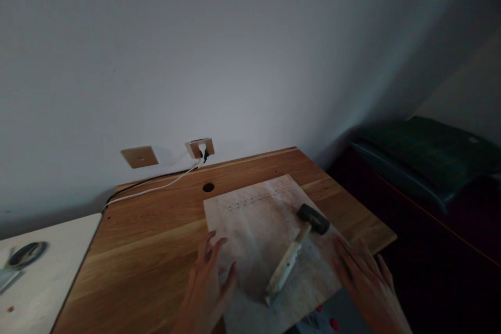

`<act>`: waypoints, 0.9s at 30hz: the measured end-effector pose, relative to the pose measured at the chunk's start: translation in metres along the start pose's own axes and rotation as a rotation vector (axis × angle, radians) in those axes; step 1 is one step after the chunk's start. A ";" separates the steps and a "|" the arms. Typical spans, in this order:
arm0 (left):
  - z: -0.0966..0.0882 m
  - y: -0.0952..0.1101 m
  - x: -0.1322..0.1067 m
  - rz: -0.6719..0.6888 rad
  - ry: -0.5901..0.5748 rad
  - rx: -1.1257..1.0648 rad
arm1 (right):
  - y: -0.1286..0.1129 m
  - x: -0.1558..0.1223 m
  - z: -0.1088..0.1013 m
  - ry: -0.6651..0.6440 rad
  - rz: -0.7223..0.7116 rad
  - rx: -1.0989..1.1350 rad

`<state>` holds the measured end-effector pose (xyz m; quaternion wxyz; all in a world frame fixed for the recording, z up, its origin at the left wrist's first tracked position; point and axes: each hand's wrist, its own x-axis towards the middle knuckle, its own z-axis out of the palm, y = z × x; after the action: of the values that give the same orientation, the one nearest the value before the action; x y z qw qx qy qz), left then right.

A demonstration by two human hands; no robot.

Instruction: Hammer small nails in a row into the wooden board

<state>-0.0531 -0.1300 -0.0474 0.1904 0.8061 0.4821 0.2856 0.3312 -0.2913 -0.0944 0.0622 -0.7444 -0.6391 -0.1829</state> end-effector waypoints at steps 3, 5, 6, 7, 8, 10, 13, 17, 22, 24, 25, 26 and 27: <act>0.037 0.035 0.035 0.055 -0.102 -0.052 | 0.066 0.018 0.020 -0.059 0.098 -0.003; 0.057 0.058 0.058 0.106 -0.166 -0.085 | 0.104 0.033 0.028 -0.100 0.189 0.010; 0.065 0.068 0.068 0.143 -0.200 -0.106 | 0.121 0.040 0.030 -0.125 0.223 0.016; 0.070 0.075 0.077 0.176 -0.231 -0.123 | 0.135 0.048 0.029 -0.146 0.240 0.030; 0.072 0.080 0.085 0.208 -0.264 -0.132 | 0.147 0.054 0.028 -0.146 0.258 0.048; 0.073 0.078 0.096 0.244 -0.293 -0.132 | 0.160 0.064 0.021 -0.074 0.314 0.107; 0.065 0.051 0.099 0.231 -0.225 -0.165 | 0.141 0.067 0.005 0.123 0.403 0.183; 0.051 0.004 0.092 0.087 -0.134 -0.374 | 0.025 0.058 -0.020 0.243 0.298 0.404; 0.044 -0.012 0.089 -0.112 0.039 -0.511 | -0.150 0.058 -0.040 -0.117 -0.304 0.707; 0.044 -0.009 0.089 -0.171 -0.006 -0.579 | -0.183 0.064 -0.038 -0.065 -0.338 0.629; 0.044 -0.008 0.088 -0.177 -0.019 -0.603 | -0.190 0.066 -0.036 -0.036 -0.345 0.607; 0.044 -0.009 0.088 -0.166 -0.015 -0.615 | -0.192 0.067 -0.034 -0.020 -0.342 0.601; 0.045 -0.010 0.087 -0.144 0.012 -0.614 | -0.190 0.067 -0.031 -0.017 -0.333 0.613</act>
<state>0.0016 -0.0495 -0.0629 0.4419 0.6730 0.4303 0.4082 0.1474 -0.2062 -0.0690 0.2468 -0.5780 -0.7776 0.0160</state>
